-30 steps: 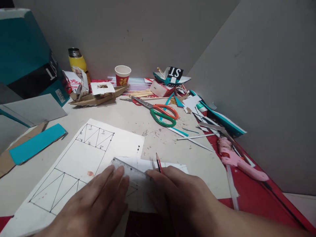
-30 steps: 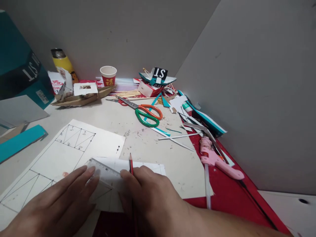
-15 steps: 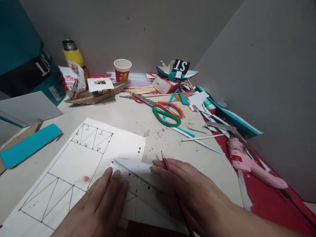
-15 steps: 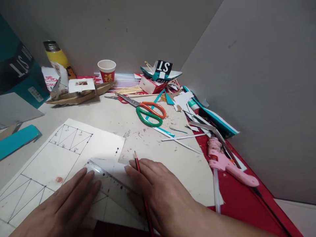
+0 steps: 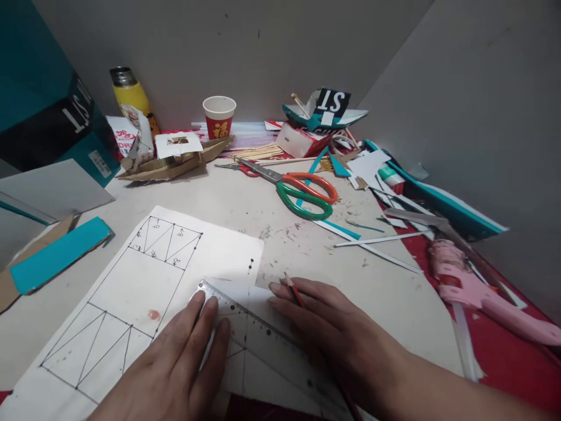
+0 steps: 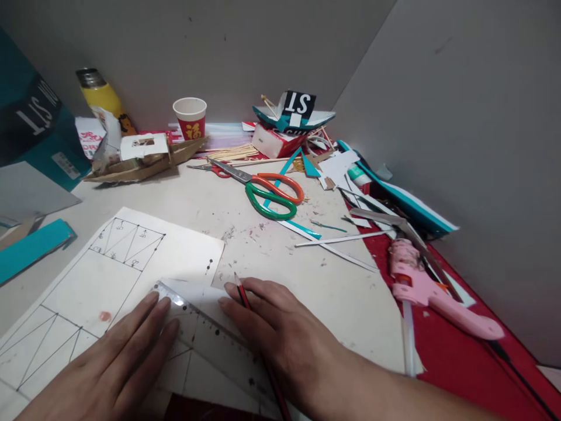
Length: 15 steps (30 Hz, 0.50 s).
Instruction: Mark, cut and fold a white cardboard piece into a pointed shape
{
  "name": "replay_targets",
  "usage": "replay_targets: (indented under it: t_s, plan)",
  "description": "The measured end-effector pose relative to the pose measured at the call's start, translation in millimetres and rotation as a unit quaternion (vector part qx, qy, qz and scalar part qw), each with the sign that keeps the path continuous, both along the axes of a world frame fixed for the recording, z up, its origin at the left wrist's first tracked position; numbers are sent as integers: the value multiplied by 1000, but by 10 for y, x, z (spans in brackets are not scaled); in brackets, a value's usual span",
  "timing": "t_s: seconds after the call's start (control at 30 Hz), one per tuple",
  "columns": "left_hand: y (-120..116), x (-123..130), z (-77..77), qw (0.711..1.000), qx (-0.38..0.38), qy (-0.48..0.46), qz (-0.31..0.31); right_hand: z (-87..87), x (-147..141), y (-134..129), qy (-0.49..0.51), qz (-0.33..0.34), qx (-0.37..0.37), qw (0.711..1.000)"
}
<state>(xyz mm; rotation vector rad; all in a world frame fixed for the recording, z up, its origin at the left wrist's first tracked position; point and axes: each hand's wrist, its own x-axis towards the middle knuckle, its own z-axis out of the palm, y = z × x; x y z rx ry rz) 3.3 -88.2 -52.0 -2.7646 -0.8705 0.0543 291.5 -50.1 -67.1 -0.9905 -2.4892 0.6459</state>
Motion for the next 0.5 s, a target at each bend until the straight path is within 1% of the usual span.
replay_targets:
  t_s: [0.1,0.2,0.37,0.5]
  plan:
    - [8,9,15,1000,-9,-3,1,-5,17,37,27,26,2,999]
    - [13,-1,13,1000,-14,-7,-2,-7,39,63,33,61,-3,998]
    - [22,-12,12,1000,-14,-20,5,25,41,115,43,80,-5,996]
    - [-3,-30,-13,999,5,-31,8,15,51,155,35,107,5,994]
